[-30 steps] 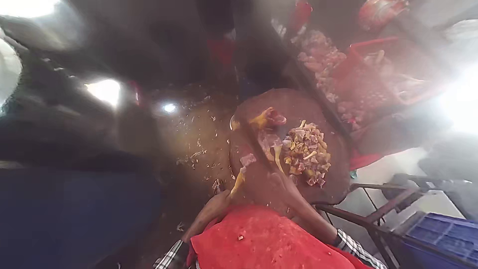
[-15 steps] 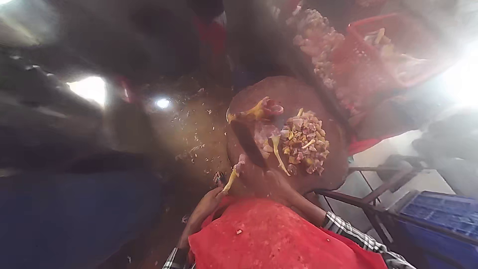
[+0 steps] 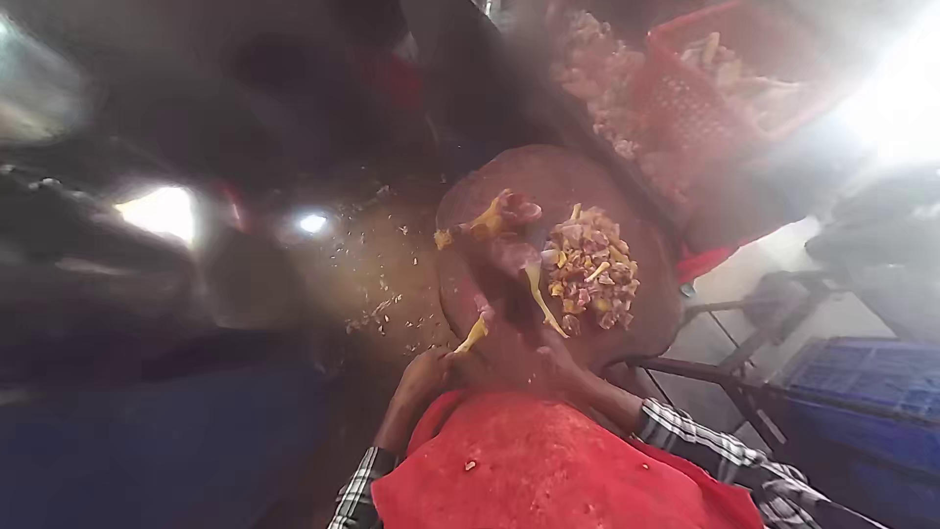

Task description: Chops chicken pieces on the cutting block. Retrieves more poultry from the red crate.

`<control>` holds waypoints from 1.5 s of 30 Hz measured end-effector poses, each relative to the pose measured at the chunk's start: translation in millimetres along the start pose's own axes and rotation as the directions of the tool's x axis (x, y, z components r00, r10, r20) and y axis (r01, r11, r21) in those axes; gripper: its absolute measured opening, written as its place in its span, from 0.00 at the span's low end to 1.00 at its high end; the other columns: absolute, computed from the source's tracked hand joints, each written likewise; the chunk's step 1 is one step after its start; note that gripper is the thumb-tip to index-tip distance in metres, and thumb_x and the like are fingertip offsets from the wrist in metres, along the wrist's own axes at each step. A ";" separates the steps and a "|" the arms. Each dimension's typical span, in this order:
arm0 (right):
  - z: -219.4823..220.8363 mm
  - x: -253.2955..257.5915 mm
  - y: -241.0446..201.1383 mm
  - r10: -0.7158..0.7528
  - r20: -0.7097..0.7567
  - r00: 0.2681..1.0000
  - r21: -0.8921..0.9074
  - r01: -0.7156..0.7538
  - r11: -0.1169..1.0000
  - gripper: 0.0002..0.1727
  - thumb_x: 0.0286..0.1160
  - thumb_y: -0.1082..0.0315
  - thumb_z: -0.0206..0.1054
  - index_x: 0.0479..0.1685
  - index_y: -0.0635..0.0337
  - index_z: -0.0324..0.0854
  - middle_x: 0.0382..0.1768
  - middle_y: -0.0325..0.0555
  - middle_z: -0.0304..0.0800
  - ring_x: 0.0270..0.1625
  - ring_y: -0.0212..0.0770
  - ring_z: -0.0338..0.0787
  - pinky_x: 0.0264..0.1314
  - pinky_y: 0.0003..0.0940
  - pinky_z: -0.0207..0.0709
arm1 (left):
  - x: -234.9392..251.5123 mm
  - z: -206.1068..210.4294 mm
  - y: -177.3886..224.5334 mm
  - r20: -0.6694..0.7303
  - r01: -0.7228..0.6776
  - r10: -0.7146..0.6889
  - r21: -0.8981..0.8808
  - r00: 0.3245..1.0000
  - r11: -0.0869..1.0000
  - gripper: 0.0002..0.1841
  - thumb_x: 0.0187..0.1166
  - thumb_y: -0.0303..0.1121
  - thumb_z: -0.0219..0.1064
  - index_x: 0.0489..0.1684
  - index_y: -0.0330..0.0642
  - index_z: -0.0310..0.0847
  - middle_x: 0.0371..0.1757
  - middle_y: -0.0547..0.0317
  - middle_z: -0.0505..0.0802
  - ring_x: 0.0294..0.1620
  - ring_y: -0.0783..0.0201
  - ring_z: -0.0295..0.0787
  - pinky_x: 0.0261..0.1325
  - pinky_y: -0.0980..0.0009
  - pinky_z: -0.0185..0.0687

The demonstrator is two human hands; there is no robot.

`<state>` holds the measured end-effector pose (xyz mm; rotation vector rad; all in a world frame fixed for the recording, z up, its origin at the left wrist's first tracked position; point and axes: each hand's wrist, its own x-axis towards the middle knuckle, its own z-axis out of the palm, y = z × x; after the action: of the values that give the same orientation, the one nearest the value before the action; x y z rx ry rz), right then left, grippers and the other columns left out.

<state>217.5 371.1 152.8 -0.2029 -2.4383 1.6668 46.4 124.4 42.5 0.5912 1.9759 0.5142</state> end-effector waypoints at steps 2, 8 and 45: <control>1.0 -15.5 49.5 0.331 0.190 0.924 -0.253 -0.279 0.926 0.40 0.89 0.32 0.37 0.54 0.58 0.84 0.36 0.48 0.89 0.41 0.43 0.90 0.49 0.49 0.86 | 0.0 -0.3 1.8 -0.010 0.013 -0.013 0.007 1.000 1.000 0.24 0.87 0.61 0.52 0.60 0.59 0.89 0.49 0.56 0.96 0.53 0.54 0.93 0.61 0.39 0.85; -1.4 2.6 6.2 0.465 0.266 0.844 -0.316 -0.380 0.870 0.40 0.85 0.27 0.36 0.57 0.51 0.81 0.36 0.46 0.87 0.41 0.46 0.90 0.47 0.55 0.84 | -3.6 8.7 3.9 -0.051 0.020 -0.022 -0.026 0.998 0.999 0.24 0.87 0.61 0.54 0.60 0.59 0.90 0.50 0.55 0.96 0.53 0.53 0.93 0.61 0.39 0.85; 6.2 2.1 19.4 0.403 0.253 0.880 -0.205 -0.359 0.911 0.37 0.89 0.32 0.37 0.66 0.50 0.80 0.45 0.48 0.90 0.49 0.44 0.91 0.56 0.53 0.84 | 30.7 -4.1 58.9 -0.535 -0.047 -0.091 -0.239 0.840 0.970 0.13 0.78 0.42 0.72 0.48 0.42 0.89 0.35 0.53 0.92 0.36 0.57 0.89 0.45 0.51 0.86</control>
<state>214.2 373.0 132.7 -0.5304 -2.9052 1.7630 41.2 189.1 57.4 0.2772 2.3967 0.9818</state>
